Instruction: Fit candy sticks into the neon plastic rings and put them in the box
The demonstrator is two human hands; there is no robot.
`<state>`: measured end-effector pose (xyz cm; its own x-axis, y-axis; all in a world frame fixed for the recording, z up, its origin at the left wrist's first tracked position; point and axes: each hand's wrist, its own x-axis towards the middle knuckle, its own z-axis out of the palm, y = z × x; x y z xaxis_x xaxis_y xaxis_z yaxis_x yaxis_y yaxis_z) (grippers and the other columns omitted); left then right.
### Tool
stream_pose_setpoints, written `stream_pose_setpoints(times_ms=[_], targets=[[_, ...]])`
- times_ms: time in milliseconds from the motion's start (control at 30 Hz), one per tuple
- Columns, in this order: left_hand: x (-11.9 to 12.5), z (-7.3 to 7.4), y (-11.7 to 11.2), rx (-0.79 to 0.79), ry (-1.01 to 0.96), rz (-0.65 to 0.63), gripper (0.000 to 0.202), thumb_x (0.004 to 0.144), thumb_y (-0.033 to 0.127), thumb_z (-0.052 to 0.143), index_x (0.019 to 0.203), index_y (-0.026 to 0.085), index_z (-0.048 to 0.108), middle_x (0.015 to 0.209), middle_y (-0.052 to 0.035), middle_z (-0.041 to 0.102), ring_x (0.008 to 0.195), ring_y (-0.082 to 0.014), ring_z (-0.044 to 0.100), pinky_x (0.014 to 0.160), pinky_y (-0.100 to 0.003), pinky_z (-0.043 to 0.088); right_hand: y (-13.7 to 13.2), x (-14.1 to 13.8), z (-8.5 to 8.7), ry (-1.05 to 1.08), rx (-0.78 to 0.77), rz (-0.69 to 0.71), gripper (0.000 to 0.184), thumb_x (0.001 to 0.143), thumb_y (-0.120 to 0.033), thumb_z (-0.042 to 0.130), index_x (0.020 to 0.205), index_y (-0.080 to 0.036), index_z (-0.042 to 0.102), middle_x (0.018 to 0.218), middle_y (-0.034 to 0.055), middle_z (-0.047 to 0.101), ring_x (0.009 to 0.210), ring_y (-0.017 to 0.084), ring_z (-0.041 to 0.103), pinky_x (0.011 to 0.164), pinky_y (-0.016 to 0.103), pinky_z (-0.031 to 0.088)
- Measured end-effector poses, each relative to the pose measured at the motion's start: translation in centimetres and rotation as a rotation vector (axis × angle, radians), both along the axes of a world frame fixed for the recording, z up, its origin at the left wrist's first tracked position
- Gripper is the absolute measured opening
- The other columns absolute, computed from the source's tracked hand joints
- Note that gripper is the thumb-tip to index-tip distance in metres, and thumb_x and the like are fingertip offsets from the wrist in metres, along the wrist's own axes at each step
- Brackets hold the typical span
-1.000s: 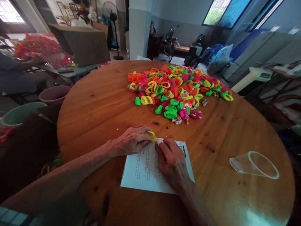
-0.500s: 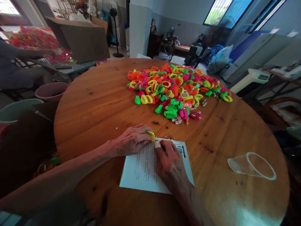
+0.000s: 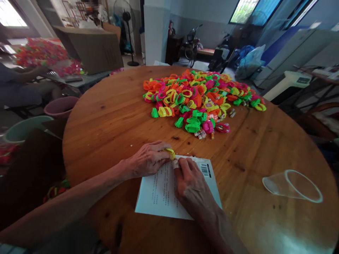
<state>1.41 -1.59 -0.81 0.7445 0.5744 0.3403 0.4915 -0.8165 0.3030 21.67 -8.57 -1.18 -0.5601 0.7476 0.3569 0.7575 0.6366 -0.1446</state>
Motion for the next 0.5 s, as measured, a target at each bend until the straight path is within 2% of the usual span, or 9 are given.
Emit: stream_pose_setpoints(times_ms=[133, 233, 400, 500], targets=[[0.0, -0.2, -0.1, 0.016, -0.048, 0.007, 0.026, 0.100, 0.024, 0.042, 0.092, 0.019, 0.066, 0.104, -0.0054, 0.064, 0.095, -0.0160, 0.060, 0.085, -0.029, 0.048, 0.3, 0.3, -0.5, 0.167, -0.002, 0.013, 0.024, 0.087, -0.003, 0.043, 0.097, -0.012, 0.062, 0.100, 0.0129, 0.056, 0.094, 0.023, 0.052, 0.083, 0.040, 0.050], [-0.1, -0.5, 0.0, 0.003, -0.088, -0.004, 0.023, 0.099, 0.025, 0.044, 0.097, 0.020, 0.065, 0.105, -0.0053, 0.064, 0.101, -0.0166, 0.060, 0.087, -0.029, 0.049, 0.5, 0.3, -1.0, 0.319, 0.035, -0.051, 0.016, 0.095, -0.014, 0.047, 0.094, -0.015, 0.063, 0.095, 0.0091, 0.060, 0.088, 0.019, 0.055, 0.080, 0.034, 0.049], [-0.1, -0.7, -0.1, -0.066, -0.099, 0.065, 0.018, 0.097, 0.029, 0.050, 0.106, 0.017, 0.059, 0.103, -0.0076, 0.065, 0.098, -0.0185, 0.063, 0.085, -0.031, 0.051, 0.3, -0.3, -1.1, 0.259, 0.067, -0.160, 0.023, 0.099, -0.023, 0.046, 0.088, -0.015, 0.065, 0.086, 0.0072, 0.059, 0.080, 0.017, 0.055, 0.074, 0.031, 0.046], [-0.2, -0.7, -0.2, -0.092, -0.115, 0.100, 0.036, 0.096, 0.032, 0.053, 0.128, 0.017, 0.048, 0.114, -0.0091, 0.064, 0.104, -0.0198, 0.062, 0.089, -0.034, 0.052, 0.0, -0.4, -1.0, 0.197, 0.067, -0.222, 0.025, 0.098, -0.025, 0.046, 0.085, -0.015, 0.065, 0.086, 0.0074, 0.058, 0.080, 0.017, 0.053, 0.074, 0.031, 0.043]])
